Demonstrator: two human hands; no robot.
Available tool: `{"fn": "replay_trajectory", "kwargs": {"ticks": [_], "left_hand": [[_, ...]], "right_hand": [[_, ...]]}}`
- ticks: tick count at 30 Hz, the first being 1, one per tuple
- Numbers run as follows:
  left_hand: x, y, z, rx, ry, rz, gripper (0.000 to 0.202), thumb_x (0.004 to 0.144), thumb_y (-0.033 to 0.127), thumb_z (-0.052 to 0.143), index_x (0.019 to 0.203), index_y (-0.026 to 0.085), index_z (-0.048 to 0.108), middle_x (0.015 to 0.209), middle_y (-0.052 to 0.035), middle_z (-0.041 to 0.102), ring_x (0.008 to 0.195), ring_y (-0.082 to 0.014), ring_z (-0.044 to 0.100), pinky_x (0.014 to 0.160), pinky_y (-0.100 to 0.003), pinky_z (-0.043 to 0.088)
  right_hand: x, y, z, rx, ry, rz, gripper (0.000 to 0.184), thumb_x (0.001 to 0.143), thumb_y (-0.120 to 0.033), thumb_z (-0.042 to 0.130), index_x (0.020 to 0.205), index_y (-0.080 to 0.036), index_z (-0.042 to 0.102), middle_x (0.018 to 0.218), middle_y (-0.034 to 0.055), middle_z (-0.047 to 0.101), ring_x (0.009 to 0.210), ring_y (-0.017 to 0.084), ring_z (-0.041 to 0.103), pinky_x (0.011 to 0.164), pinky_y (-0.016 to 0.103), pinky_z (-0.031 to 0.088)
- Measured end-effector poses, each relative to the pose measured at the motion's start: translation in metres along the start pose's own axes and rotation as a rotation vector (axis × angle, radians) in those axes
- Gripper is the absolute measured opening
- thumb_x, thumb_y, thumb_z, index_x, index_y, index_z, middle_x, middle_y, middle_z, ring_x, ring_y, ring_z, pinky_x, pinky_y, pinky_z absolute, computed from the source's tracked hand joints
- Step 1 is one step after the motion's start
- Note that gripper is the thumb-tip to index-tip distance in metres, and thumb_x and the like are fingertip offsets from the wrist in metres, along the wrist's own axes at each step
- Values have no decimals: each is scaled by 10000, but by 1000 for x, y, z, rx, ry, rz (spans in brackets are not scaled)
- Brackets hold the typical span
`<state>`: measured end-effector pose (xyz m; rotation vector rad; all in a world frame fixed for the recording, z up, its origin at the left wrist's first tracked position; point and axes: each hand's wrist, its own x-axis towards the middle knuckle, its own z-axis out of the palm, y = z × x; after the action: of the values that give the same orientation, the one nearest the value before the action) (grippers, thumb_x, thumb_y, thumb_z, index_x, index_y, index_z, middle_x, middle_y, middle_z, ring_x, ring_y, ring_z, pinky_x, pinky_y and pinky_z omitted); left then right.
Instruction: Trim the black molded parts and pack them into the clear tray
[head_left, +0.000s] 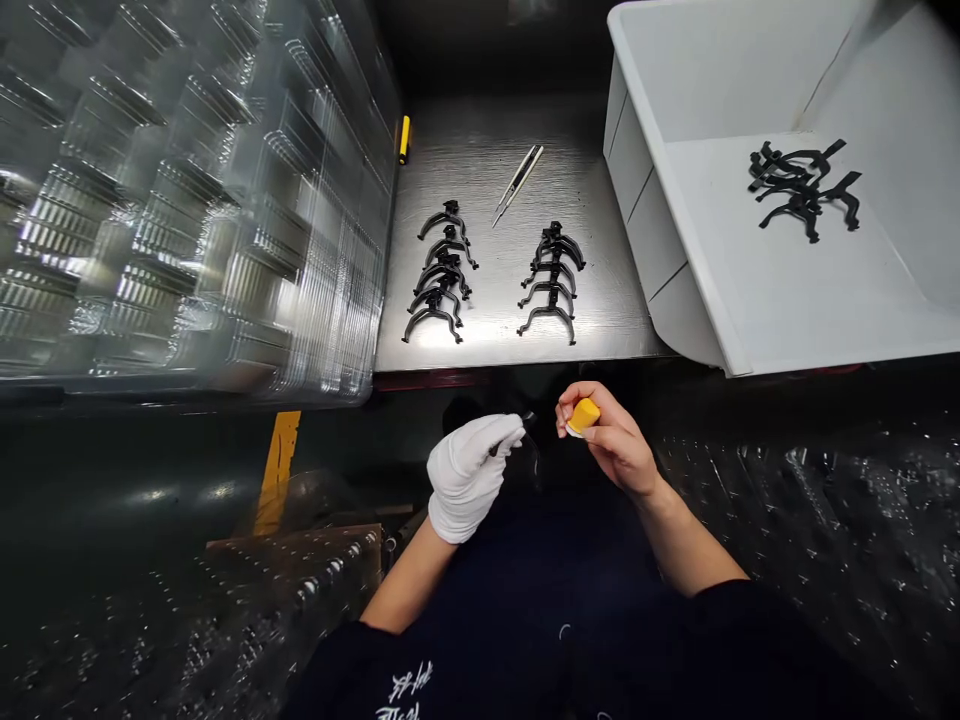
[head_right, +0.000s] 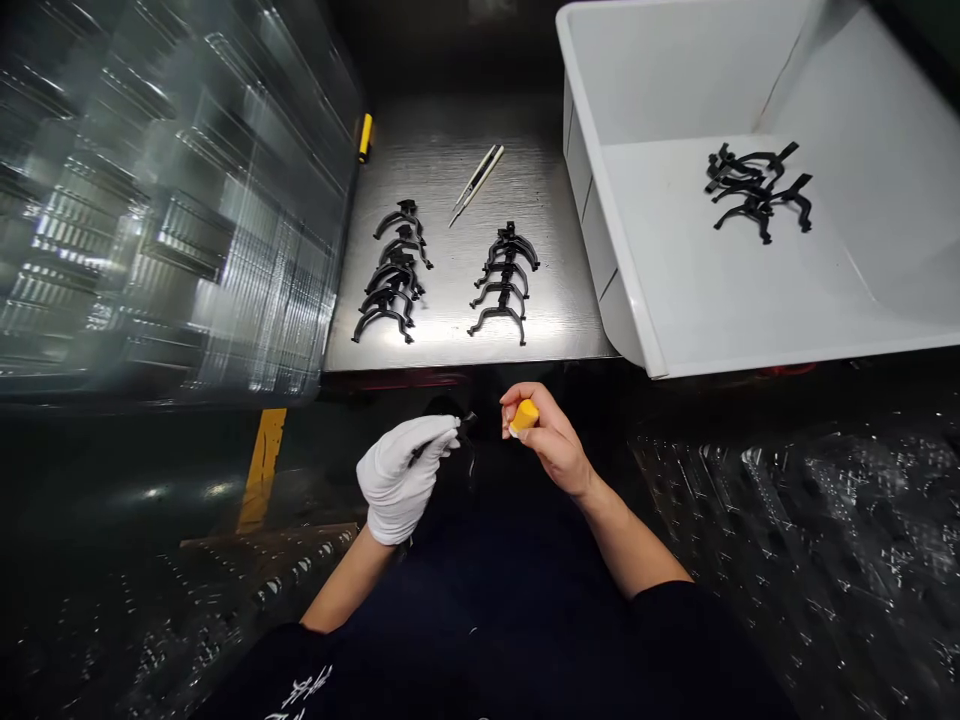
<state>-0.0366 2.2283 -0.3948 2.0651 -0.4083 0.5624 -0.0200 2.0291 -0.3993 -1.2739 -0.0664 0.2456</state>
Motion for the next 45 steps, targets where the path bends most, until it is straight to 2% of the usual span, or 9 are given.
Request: {"fn": "replay_trajectory", "kwargs": {"ticks": [3,8,12,16,21,33,37,41,45], "left_hand": [[-4,-3,-5,170,-49,194,226,904,83,622,1063,214,717,917,-23,794,785,-157,761,732,-241,621],[-5,-7,-13,304,-133,364,354,879,64,527,1145,223,698,996,-38,799,863,-161,768,768,-223,607],[-5,-8,-17,233,-254,383,390,907,135,509,1228,249,698,1041,-65,793,948,-182,762,823,-245,610],[-7,-13,-19,180,-392,330,370,950,218,466,1218,259,717,1044,-79,790,989,-194,754,849,-272,615],[-7,-17,-11,64,-306,335,324,942,183,507,1165,245,734,1005,-78,797,923,-195,768,803,-269,630],[-3,10,29,-525,207,-622,187,884,353,725,880,168,746,715,-23,745,518,-109,642,543,-217,557],[2,13,32,-615,255,-736,223,832,387,759,833,166,728,644,-6,707,505,-94,603,534,-199,523],[7,15,27,-628,243,-796,249,843,397,740,825,151,704,694,-39,721,510,-88,574,527,-199,498],[10,18,27,-658,241,-810,255,841,397,746,810,151,686,696,-36,712,536,-84,572,536,-191,481]], "right_hand": [[6,-1,-1,41,23,-64,301,826,-281,650,1121,-229,624,926,25,601,860,192,629,841,379,560],[5,-13,9,-356,49,-336,319,936,-247,648,1252,-258,610,1104,58,721,1063,226,685,964,407,577],[11,-16,4,-644,-246,-518,305,1004,-207,508,1271,-239,651,1216,58,722,1166,231,675,1093,452,543],[17,-17,-6,-751,-170,-516,354,1009,-186,494,1336,-233,620,1247,54,712,1225,231,647,1148,482,500],[14,-19,-9,-709,-330,-497,343,1014,-199,505,1338,-223,616,1209,55,727,1194,219,665,1105,436,542],[5,-3,-3,-641,88,-472,297,992,-240,565,1283,-249,622,1232,67,720,1184,235,671,1072,434,557],[3,10,3,-563,-8,-668,350,982,-163,552,1320,-247,590,1246,64,717,1208,236,665,1124,481,520],[4,14,-4,-608,189,-527,300,981,-193,565,1268,-256,627,1239,63,717,1202,237,663,1090,452,544],[-4,7,3,-546,150,-564,337,972,-162,576,1292,-266,601,1244,69,710,1196,242,664,1058,445,564]]}}
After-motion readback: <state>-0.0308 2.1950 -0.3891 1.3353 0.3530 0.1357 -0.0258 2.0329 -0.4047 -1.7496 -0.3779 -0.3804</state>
